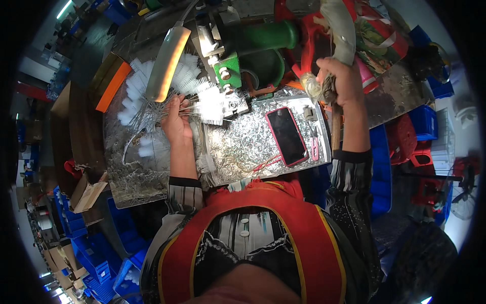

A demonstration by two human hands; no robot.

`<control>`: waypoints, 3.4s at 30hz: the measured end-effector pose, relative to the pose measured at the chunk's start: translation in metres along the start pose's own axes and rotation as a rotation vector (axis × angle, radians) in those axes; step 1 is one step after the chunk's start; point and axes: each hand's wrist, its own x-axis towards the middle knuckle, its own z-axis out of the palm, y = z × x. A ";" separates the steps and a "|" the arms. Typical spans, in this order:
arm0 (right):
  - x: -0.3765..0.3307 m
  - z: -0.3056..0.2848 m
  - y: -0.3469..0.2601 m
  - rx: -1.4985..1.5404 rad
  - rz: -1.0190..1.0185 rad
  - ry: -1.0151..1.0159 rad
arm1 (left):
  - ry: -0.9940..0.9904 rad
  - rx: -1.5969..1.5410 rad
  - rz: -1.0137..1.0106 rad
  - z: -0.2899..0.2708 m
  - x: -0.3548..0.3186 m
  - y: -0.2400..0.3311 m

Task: Processing bundles of synthetic fibers through a binding machine on a manufacturing production line.

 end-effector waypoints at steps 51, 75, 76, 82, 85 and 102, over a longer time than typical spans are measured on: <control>0.004 0.011 0.084 0.063 -0.448 0.008 | -0.131 -0.138 0.009 -0.002 0.001 -0.001; -0.003 -0.001 0.076 0.212 -0.283 0.033 | -0.253 0.240 -0.148 -0.002 0.006 0.029; -0.002 -0.002 0.069 0.215 -0.283 0.036 | -0.331 0.288 -0.218 -0.004 0.006 0.033; -0.010 0.014 0.013 0.080 -0.012 0.130 | -0.413 0.270 -0.201 -0.016 0.004 0.033; -0.010 0.011 0.017 0.119 -0.024 0.146 | -0.428 0.170 -0.249 -0.013 -0.001 0.037; -0.008 0.009 0.027 0.112 -0.046 0.120 | -0.295 0.007 -0.088 -0.022 -0.001 0.014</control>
